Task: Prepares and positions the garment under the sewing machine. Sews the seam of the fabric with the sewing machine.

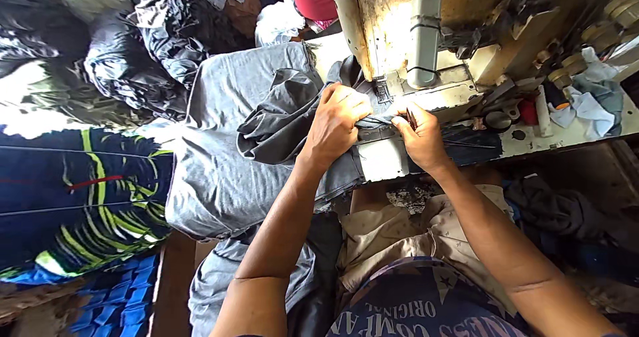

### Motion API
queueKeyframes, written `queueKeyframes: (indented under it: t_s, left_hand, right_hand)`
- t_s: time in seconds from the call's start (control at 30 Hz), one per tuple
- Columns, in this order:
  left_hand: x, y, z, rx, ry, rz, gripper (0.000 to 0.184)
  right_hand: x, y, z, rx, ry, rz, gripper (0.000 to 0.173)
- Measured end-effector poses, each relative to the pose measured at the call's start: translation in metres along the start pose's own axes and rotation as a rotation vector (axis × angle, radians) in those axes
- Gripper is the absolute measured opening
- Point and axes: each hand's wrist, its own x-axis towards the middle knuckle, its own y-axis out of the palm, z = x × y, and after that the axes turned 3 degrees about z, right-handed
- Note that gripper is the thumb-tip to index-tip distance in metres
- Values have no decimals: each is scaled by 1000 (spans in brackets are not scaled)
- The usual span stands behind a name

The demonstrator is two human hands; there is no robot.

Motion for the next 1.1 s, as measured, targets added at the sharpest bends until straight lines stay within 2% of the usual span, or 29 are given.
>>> queueKeyframes:
  t_s: [0.1,0.13,0.2,0.27,0.33,0.4,0.53,0.63,0.7,0.8,0.93,1.1]
  left_hand:
    - [-4,-19,-9,-8,15,117,18]
    - [-4,-28,-15,0,17,164,21]
    - [-5,-46,-28,45,6,195,46]
    - [-7,-61,-32,108,-46,189,58]
    - [-9,-75,-33,136,-71,191,53]
    - [-10,-80,-44,37,-2,162,40]
    - [-17,-59,-73,-211,174,80,32]
    - [-26,-20,-74,-277,156,-62,35]
    - [-30,7,-72,-120,75,-172,37]
    - [-35,32,-62,55,-46,-95,43]
    - [-35,20,-60,85,-102,-9,16]
    - [-29,-3,-66,128,-116,82,11]
  right_hand:
    - [-4,-4,5,-109,-17,40,13]
    - [-3,-5,5,-119,-39,55,14]
    - [3,-9,2,-117,-96,96,15]
    - [9,-14,0,-135,-145,172,16]
    - [9,-22,9,-229,-160,276,15]
    - [5,-32,21,-282,-159,393,15]
    - [-12,-46,36,-147,-114,533,11]
    - [-30,-45,36,-218,-128,463,11]
    - [-40,-41,33,-251,-134,393,11]
    - [-48,-39,31,-220,-116,305,10]
    - [-53,-40,31,-116,-47,253,10]
    - [-52,-36,28,-44,57,194,11]
